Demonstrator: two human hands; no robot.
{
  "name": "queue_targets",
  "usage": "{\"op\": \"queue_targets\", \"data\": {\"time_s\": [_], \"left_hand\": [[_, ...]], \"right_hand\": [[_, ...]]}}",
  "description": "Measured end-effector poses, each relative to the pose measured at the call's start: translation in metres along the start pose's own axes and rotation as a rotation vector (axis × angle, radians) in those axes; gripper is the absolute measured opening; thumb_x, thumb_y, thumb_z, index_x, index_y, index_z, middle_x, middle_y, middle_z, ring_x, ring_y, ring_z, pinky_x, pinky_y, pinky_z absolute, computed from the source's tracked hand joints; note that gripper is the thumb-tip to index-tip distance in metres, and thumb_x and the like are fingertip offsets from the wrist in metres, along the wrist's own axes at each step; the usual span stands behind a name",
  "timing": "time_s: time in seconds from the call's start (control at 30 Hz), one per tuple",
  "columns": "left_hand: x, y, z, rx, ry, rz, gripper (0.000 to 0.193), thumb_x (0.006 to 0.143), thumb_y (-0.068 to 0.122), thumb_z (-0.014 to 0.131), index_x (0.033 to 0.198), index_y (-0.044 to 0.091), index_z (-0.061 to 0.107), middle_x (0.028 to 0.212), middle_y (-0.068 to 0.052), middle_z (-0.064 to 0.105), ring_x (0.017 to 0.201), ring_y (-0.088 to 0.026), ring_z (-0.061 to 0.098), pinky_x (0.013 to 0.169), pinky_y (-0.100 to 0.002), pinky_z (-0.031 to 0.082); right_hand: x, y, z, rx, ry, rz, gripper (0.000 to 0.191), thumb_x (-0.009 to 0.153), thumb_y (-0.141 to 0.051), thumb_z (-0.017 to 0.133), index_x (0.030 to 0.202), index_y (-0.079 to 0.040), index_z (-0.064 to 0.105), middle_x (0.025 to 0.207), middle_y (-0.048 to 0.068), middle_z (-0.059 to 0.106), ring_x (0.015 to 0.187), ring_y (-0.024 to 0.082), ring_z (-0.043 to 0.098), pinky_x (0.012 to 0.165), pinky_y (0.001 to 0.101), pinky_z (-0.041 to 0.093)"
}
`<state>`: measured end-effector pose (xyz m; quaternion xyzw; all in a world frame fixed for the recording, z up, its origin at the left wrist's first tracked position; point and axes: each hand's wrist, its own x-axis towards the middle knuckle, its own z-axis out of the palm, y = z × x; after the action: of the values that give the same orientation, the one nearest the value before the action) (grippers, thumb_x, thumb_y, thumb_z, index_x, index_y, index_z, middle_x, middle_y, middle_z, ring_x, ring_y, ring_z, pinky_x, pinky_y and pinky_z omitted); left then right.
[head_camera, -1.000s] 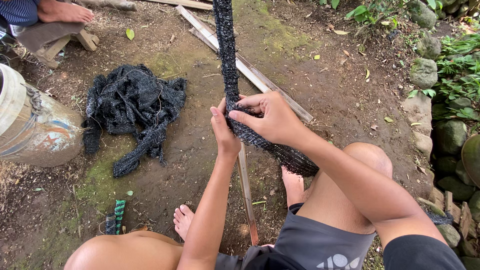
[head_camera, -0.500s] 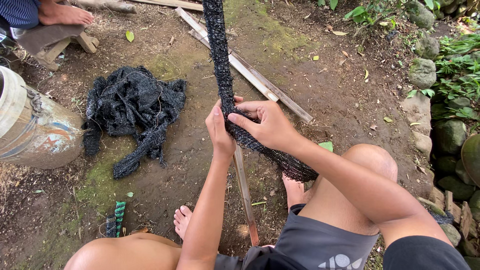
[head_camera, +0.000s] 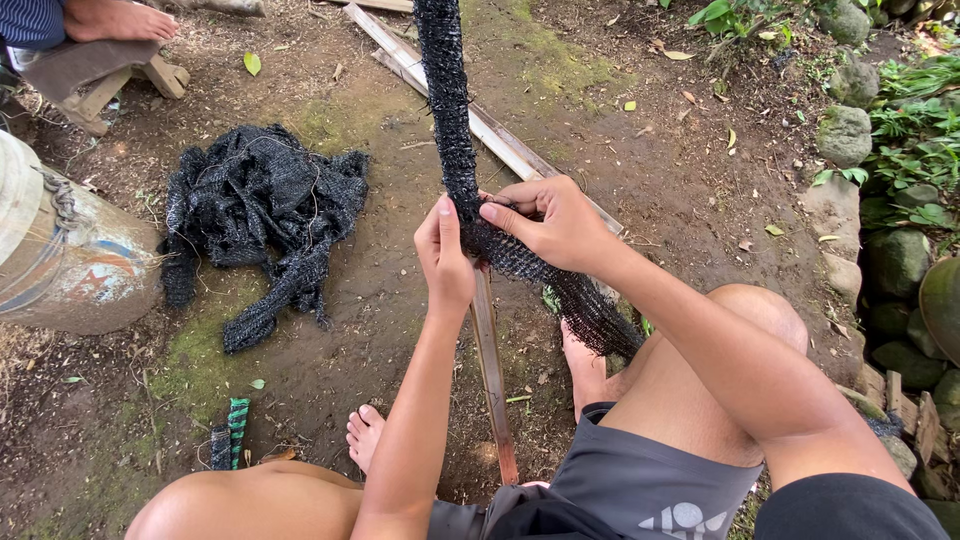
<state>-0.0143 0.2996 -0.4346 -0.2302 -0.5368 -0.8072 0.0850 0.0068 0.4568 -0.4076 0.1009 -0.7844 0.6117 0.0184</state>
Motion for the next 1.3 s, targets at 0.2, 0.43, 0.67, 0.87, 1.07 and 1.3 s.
{"op": "queue_targets", "data": {"time_s": [0.2,0.43,0.67,0.87,1.07,1.3], "left_hand": [[-0.002,0.002,0.003,-0.065,0.02,-0.091,0.045,0.116,0.032,0.039,0.112,-0.002,0.068,0.086,-0.001,0.066,0.066,-0.004,0.056,0.052,-0.023,0.043],[-0.003,0.004,0.004,-0.085,0.03,-0.104,0.045,0.114,0.034,0.042,0.11,-0.002,0.068,0.082,0.001,0.065,0.06,-0.003,0.054,0.046,-0.023,0.041],[-0.001,0.002,0.004,-0.076,0.065,-0.099,0.038,0.112,0.031,0.047,0.105,-0.001,0.068,0.078,0.006,0.057,0.063,-0.001,0.048,0.052,-0.022,0.039],[0.001,0.003,0.005,0.1,0.062,0.058,0.032,0.114,0.025,0.053,0.091,0.003,0.055,0.083,0.009,0.045,0.078,-0.002,0.038,0.065,-0.023,0.032],[0.005,0.008,0.0,0.113,0.016,0.024,0.032,0.112,0.023,0.057,0.09,0.001,0.056,0.081,0.009,0.043,0.075,-0.002,0.034,0.062,-0.024,0.027],[0.007,0.015,0.001,0.089,0.013,-0.094,0.029,0.108,0.023,0.06,0.091,-0.001,0.063,0.079,0.009,0.048,0.073,-0.002,0.037,0.061,-0.024,0.029]], "right_hand": [[0.003,0.004,-0.008,-0.052,-0.007,-0.06,0.022,0.098,-0.017,0.072,0.106,0.003,0.078,0.077,-0.006,0.069,0.069,-0.001,0.051,0.055,0.0217,0.042],[0.005,0.009,-0.009,-0.047,-0.017,-0.043,0.02,0.097,-0.014,0.074,0.107,0.003,0.079,0.077,-0.008,0.067,0.07,-0.002,0.049,0.054,0.0214,0.041],[0.007,0.006,-0.01,-0.089,-0.036,-0.076,0.018,0.098,-0.014,0.073,0.101,0.003,0.078,0.074,-0.009,0.063,0.07,-0.002,0.047,0.054,0.0224,0.04],[0.006,-0.002,-0.014,-0.161,-0.022,-0.018,0.016,0.097,-0.015,0.073,0.095,0.001,0.077,0.068,-0.007,0.061,0.066,0.0,0.046,0.052,0.0244,0.039],[0.008,-0.006,-0.016,-0.229,0.007,-0.062,0.018,0.095,-0.018,0.075,0.096,0.0,0.077,0.069,-0.003,0.065,0.067,0.0,0.049,0.055,0.0247,0.044],[0.007,-0.005,-0.022,-0.288,0.009,-0.068,0.02,0.093,-0.021,0.077,0.096,-0.001,0.077,0.069,-0.001,0.067,0.064,0.002,0.051,0.054,0.0256,0.044]]}}
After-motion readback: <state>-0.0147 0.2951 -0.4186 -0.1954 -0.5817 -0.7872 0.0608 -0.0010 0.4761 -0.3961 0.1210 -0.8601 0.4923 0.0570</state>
